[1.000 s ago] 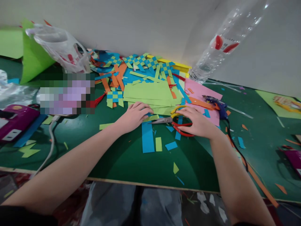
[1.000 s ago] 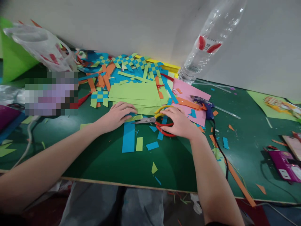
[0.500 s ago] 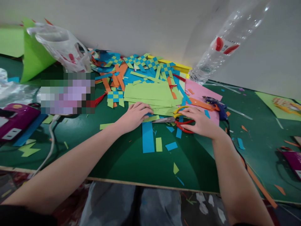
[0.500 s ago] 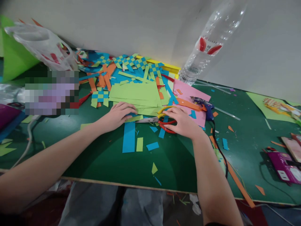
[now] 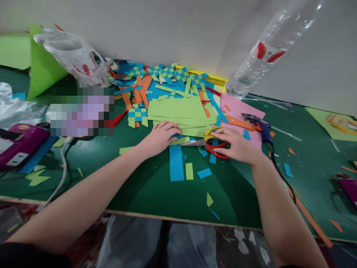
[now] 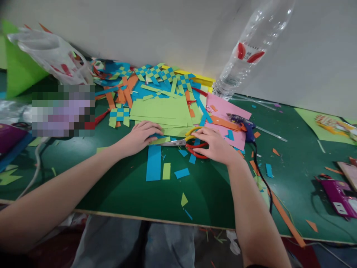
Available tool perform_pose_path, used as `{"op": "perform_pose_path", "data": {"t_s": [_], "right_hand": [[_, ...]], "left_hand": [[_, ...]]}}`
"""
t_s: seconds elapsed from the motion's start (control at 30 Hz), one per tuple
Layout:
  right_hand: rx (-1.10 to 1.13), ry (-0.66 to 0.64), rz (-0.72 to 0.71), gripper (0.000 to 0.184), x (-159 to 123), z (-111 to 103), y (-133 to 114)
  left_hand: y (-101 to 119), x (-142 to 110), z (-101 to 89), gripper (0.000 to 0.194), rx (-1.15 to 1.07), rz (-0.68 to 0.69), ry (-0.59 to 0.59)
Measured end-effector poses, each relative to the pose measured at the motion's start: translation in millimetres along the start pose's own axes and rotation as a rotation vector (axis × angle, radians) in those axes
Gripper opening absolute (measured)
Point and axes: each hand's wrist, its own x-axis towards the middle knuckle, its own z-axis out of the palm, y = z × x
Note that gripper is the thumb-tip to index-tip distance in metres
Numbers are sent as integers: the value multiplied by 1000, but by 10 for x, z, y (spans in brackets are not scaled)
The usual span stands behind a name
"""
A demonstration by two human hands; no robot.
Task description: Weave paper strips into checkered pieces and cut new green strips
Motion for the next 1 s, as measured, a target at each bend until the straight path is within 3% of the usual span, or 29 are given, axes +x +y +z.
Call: {"op": "perform_pose_path", "data": {"t_s": [0.4, 1.0], "right_hand": [[39, -25, 80, 40, 3, -6, -101], [-3, -22, 46, 38, 41, 73, -133]], "left_hand": [[14, -7, 15, 28, 20, 0, 2], [-4, -2, 23, 29, 22, 4, -3]]}}
